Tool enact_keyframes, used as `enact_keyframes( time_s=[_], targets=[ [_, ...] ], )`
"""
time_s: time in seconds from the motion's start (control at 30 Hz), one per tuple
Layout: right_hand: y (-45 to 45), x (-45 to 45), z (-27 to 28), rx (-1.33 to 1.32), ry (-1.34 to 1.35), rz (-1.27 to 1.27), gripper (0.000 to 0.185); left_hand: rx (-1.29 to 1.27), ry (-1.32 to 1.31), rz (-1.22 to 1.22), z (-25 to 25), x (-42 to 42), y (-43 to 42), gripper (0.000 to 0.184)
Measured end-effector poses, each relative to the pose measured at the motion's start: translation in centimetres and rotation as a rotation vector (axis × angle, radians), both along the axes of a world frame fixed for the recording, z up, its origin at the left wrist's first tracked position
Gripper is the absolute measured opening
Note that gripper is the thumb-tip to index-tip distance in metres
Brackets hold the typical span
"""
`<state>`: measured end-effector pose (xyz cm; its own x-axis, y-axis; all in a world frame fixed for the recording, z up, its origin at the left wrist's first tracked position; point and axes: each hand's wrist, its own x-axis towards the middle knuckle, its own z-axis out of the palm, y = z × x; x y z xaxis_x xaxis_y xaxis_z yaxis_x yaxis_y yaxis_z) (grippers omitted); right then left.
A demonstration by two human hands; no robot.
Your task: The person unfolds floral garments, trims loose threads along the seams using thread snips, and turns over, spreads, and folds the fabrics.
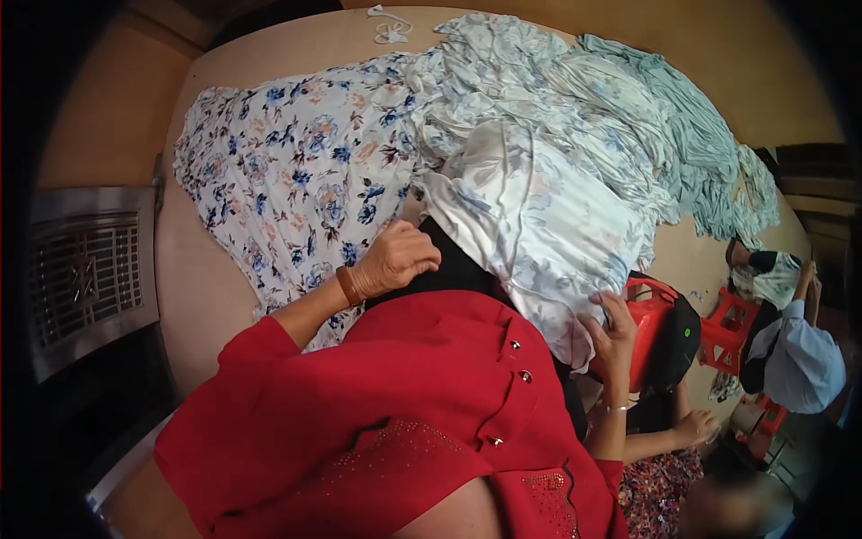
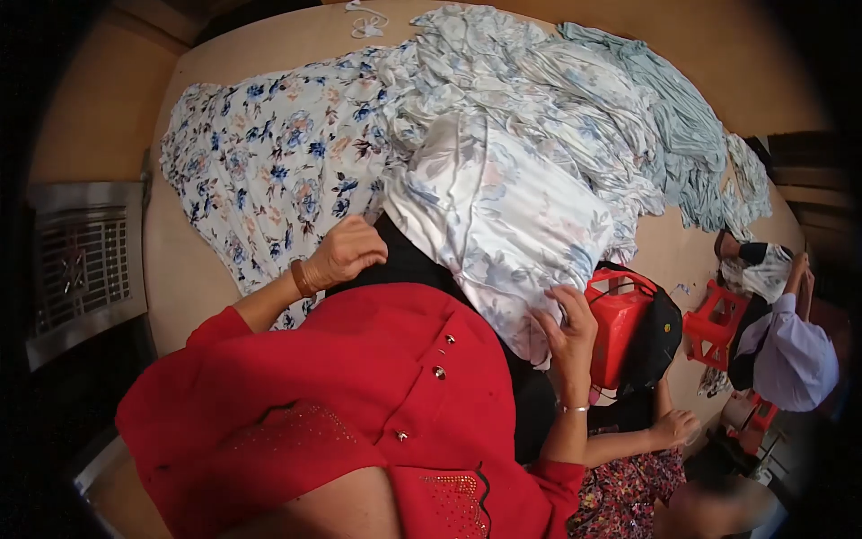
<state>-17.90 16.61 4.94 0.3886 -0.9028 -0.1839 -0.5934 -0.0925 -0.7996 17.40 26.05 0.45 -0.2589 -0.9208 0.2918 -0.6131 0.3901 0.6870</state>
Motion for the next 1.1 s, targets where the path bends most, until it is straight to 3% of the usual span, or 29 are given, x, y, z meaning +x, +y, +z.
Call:
enact_keyframes(
  time_s=[0.07,0.1,0.13,0.23,0.27,0.3,0.37,0.47,0.57,0.63,0.7,0.87,0.93,1.03,1.1],
  targets=[
    [-0.9,2.9,-1.2,-0.36,0.045,0.156,0.033,0.105,0.132,0.317,-1.5,0.3,0.4,0.007],
    [-1.1,4.5,-1.0,-0.348,0.079,0.189,0.035,0.269,0.412,0.445,-2.8,0.5,0.0,0.004],
    [-1.3,6.2,-0.8,-0.336,0.116,0.223,0.037,0.368,0.457,0.538,-3.5,0.9,-0.8,0.007],
    [-1.9,7.6,-4.2,-0.318,0.218,0.343,0.026,0.172,0.432,0.561,-8.8,2.6,-4.0,0.012],
    [-2.1,7.7,-5.0,-0.253,0.306,0.414,0.02,0.135,0.242,0.526,-10.4,3.1,-4.9,0.013],
    [-1.7,8.0,-4.5,-0.311,0.182,0.336,0.011,0.098,0.052,0.488,-10.5,3.3,-5.3,0.015],
    [-1.6,6.8,-3.2,-0.242,0.146,0.293,0.011,0.12,0.091,0.445,-10.7,3.7,-5.0,0.014],
    [-0.7,4.2,-1.7,-0.199,0.047,0.218,0.011,0.135,0.206,0.439,-9.2,4.2,-3.7,0.012],
    [0.5,1.7,-1.0,0.155,-0.038,0.08,0.008,0.055,0.221,0.534,-5.4,4.2,-0.9,0.008],
    [1.0,1.4,-0.9,0.154,-0.028,0.069,0.007,-0.012,0.163,0.581,-2.5,3.8,0.7,0.006],
    [1.4,1.1,-1.5,0.186,-0.029,0.008,0.007,-0.177,0.063,0.457,-0.5,3.6,1.8,0.008],
    [1.2,1.0,-3.3,0.007,-0.045,0.007,0.006,-0.162,0.068,0.405,-0.4,3.7,3.0,0.009],
    [0.6,0.6,-3.4,0.036,-0.077,-0.059,0.007,0.067,0.224,0.559,-0.3,3.8,2.1,0.007],
    [-1.1,0.4,-3.3,-0.074,-0.172,-0.149,0.004,0.391,0.408,0.465,0.9,4.2,-2.1,0.012],
    [-2.4,-0.2,-3.5,-0.169,-0.173,-0.179,0.006,0.435,0.539,0.41,-1.2,4.8,-5.0,0.014]
  ],
)
